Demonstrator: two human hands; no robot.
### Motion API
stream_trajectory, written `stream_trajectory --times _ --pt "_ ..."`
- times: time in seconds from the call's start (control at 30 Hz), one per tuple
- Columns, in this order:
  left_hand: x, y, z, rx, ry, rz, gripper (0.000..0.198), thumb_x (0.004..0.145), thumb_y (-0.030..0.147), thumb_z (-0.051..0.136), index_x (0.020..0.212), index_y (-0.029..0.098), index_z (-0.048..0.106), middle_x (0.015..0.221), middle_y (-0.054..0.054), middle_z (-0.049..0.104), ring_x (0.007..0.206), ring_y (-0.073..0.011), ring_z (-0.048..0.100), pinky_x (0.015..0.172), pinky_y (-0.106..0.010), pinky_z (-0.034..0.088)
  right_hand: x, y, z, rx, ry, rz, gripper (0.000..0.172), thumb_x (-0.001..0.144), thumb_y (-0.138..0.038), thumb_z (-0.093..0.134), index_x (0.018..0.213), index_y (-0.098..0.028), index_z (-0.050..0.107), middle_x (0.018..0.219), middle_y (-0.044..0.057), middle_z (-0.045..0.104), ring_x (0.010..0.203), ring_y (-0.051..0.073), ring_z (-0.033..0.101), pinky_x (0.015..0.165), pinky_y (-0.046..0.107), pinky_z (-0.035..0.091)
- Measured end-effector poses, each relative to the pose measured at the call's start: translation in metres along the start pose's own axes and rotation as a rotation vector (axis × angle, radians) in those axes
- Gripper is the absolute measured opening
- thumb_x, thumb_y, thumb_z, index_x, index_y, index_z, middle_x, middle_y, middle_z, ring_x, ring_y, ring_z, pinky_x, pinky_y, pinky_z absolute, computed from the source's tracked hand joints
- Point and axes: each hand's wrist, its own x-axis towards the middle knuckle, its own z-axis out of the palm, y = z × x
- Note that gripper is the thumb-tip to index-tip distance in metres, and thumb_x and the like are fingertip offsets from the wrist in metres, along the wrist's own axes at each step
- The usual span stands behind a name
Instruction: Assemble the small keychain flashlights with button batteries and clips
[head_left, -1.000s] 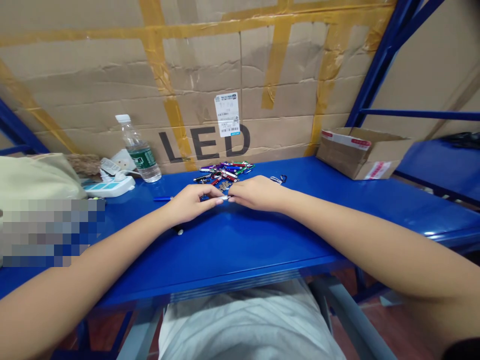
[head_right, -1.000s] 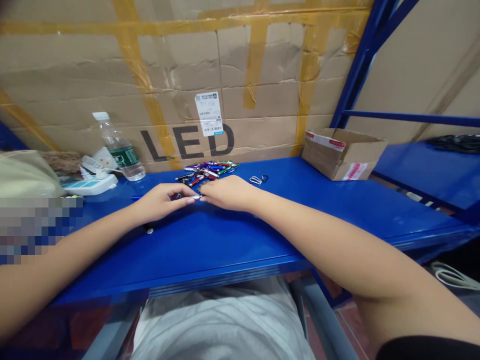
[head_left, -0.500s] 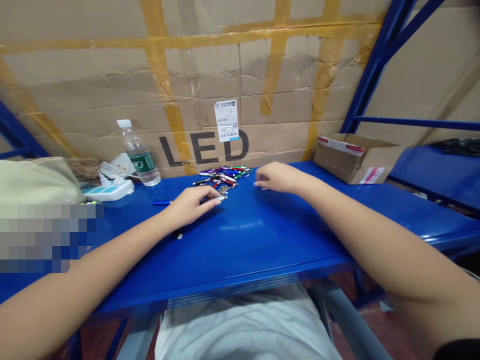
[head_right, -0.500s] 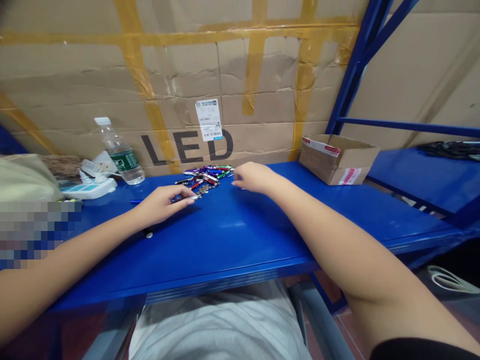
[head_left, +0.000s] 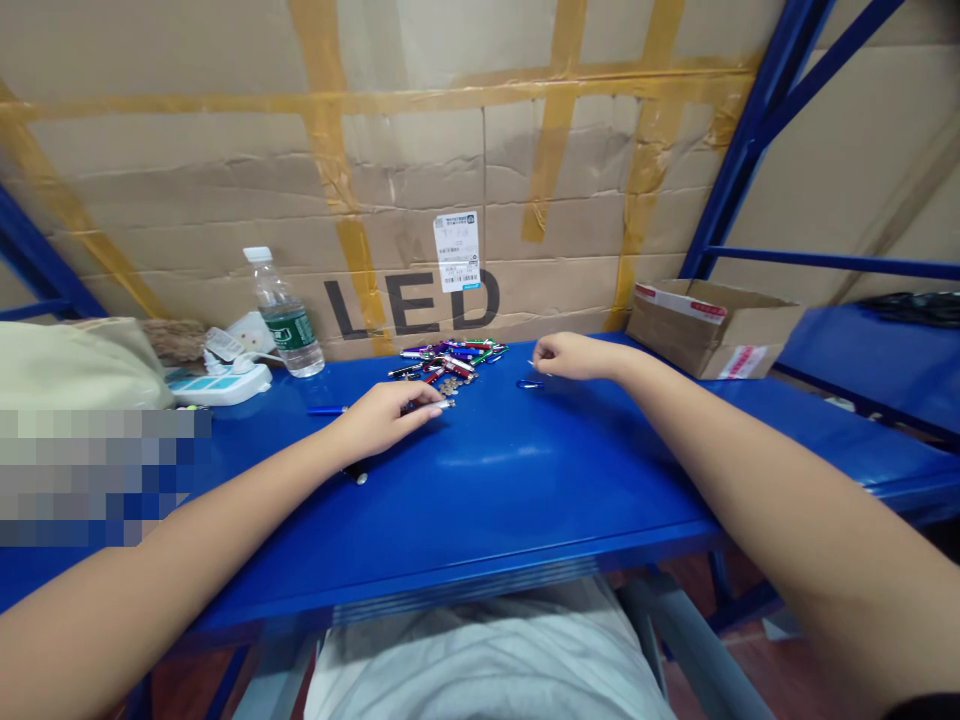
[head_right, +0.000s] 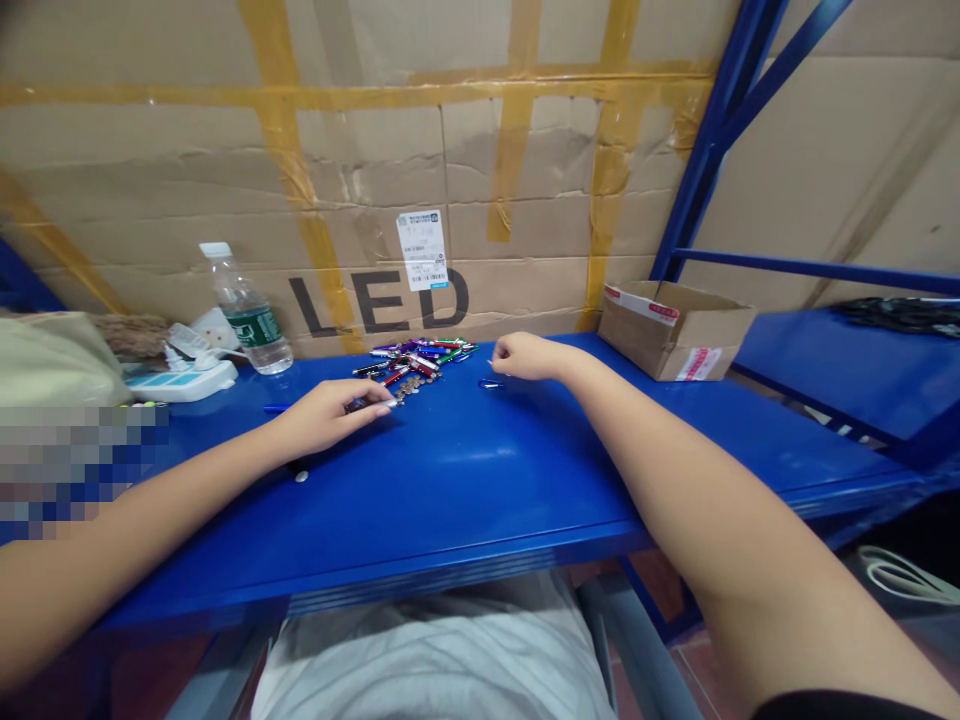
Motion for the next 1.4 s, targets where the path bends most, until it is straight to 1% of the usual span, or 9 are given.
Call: stream_trajectory --times 0.07,0.13,0.23,0.37,0.77,0.93,1.07,1.23,1.4 --pt "-0.001 0.002 0.002 -0.042 0.004 -0.017 0.027 0.09 0.041 0.045 0.1 0.018 0.057 0.092 -0.005 0.067 0.081 -0.0175 0.062 0.073 -0.029 0.049 -0.007 -0.02 0.001 0.292 0.014 -0.139 0.015 0.084 -0.03 0.051 0.084 -0.017 0.057 0.087 0.006 0.067 0.073 0.015 0.058 0.066 0.026 0.044" --pt "-0.003 0.006 0.004 -0.075 0.04 -0.016 0.023 0.091 0.036 0.042 0.102 0.017 0.05 0.087 -0.004 0.063 0.074 -0.0154 0.059 0.067 -0.028 0.047 -0.014 -0.043 0.006 0.633 -0.087 -0.275 0.017 0.089 -0.033 0.047 0.09 -0.018 0.052 0.095 0.006 0.066 0.077 0.013 0.06 0.068 0.026 0.047" --pt "-0.005 0.014 0.007 -0.073 0.155 0.012 0.021 0.09 0.032 0.042 0.104 0.017 0.044 0.075 0.001 0.054 0.064 -0.0129 0.051 0.061 -0.025 0.043 -0.023 -0.071 0.017 0.858 -0.202 -0.409 0.02 0.09 -0.038 0.049 0.086 -0.018 0.046 0.085 0.003 0.065 0.068 0.01 0.06 0.063 0.025 0.048" --pt "-0.007 0.018 0.007 -0.065 0.126 0.021 0.03 0.088 0.039 0.049 0.109 0.018 0.047 0.062 0.006 0.043 0.051 -0.0107 0.042 0.052 -0.023 0.036 -0.025 -0.083 0.029 0.807 -0.262 -0.455 0.023 0.089 -0.039 0.053 0.086 -0.017 0.048 0.079 0.001 0.064 0.061 0.009 0.057 0.057 0.023 0.048" --pt "-0.006 0.015 0.006 0.313 0.082 0.331 0.019 0.093 0.03 0.044 0.097 0.022 0.062 0.085 -0.001 0.07 0.068 -0.0141 0.059 0.069 -0.027 0.039 -0.02 -0.084 0.04 0.922 -0.28 -0.332 0.02 0.086 -0.035 0.058 0.086 -0.017 0.05 0.07 -0.001 0.063 0.052 0.006 0.053 0.049 0.019 0.044" --pt "-0.006 0.017 0.006 0.389 0.125 0.303 0.03 0.096 0.034 0.036 0.095 0.021 0.063 0.081 -0.003 0.07 0.067 -0.0154 0.059 0.066 -0.028 0.039 -0.021 -0.083 0.04 0.76 -0.33 -0.351 0.027 0.089 -0.042 0.052 0.099 -0.016 0.054 0.071 -0.001 0.063 0.055 0.008 0.055 0.052 0.022 0.046" --pt "-0.006 0.018 0.004 0.393 0.125 0.318 0.031 0.096 0.032 0.034 0.093 0.021 0.063 0.077 -0.003 0.069 0.066 -0.0152 0.058 0.065 -0.027 0.038 -0.024 -0.086 0.04 0.671 -0.396 -0.389 0.035 0.093 -0.045 0.043 0.079 -0.014 0.054 0.07 0.001 0.061 0.055 0.008 0.054 0.057 0.023 0.047" --pt "-0.007 0.019 0.005 0.398 0.154 0.314 0.027 0.095 0.028 0.036 0.091 0.02 0.062 0.075 -0.002 0.067 0.064 -0.0153 0.057 0.065 -0.027 0.039 -0.024 -0.086 0.042 0.751 -0.488 -0.377 0.025 0.094 -0.04 0.039 0.091 -0.017 0.049 0.062 -0.002 0.058 0.05 0.009 0.052 0.052 0.024 0.045" --pt "-0.008 0.016 0.007 0.395 0.169 0.289 0.027 0.095 0.029 0.035 0.095 0.02 0.06 0.079 -0.003 0.068 0.066 -0.016 0.058 0.069 -0.028 0.042 -0.025 -0.088 0.042 0.698 -0.465 -0.442 0.023 0.094 -0.029 0.031 0.074 -0.02 0.039 0.054 -0.005 0.046 0.045 0.008 0.041 0.048 0.023 0.039"
